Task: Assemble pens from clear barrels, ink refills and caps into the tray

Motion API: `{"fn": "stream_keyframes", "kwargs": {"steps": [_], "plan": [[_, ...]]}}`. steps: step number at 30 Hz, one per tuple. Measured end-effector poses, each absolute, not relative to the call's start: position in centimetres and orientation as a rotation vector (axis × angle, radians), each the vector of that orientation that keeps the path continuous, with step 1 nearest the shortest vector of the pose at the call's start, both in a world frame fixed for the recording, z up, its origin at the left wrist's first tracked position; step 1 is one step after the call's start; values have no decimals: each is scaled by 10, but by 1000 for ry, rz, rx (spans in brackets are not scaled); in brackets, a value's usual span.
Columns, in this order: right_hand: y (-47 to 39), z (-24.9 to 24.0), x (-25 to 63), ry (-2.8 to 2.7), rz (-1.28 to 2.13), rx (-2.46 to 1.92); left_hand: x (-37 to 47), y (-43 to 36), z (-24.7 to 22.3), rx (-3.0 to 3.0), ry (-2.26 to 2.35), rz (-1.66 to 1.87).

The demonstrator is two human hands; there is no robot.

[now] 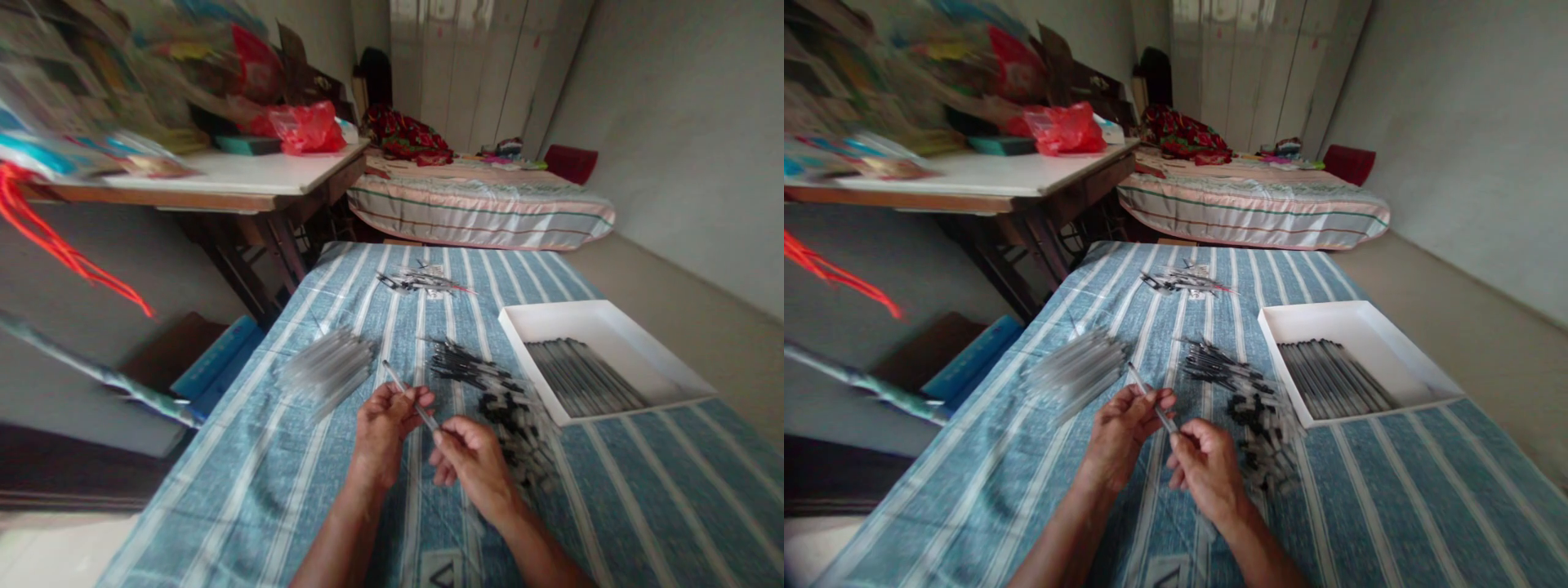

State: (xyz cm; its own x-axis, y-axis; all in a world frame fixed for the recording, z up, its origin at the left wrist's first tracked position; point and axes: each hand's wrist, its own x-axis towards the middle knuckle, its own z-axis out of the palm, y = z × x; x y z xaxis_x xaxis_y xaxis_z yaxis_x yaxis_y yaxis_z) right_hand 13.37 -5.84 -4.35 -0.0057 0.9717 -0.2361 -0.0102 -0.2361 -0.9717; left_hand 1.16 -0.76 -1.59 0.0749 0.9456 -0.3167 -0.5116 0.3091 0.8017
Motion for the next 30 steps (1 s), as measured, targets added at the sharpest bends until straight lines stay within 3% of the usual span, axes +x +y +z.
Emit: {"fn": "stream_keyframes", "kwargs": {"steps": [15,23,30], "plan": [[-48,-45,127,-1186,1210,-1450,13,-1,-19,624,1053,1146],[-53,-12,165,-1742,622,-1648,11,-2,-8,856,1109,1097],[-44,1,335,-1512,-205,-2205,-31,20,-15,1294,1763,1368]]}}
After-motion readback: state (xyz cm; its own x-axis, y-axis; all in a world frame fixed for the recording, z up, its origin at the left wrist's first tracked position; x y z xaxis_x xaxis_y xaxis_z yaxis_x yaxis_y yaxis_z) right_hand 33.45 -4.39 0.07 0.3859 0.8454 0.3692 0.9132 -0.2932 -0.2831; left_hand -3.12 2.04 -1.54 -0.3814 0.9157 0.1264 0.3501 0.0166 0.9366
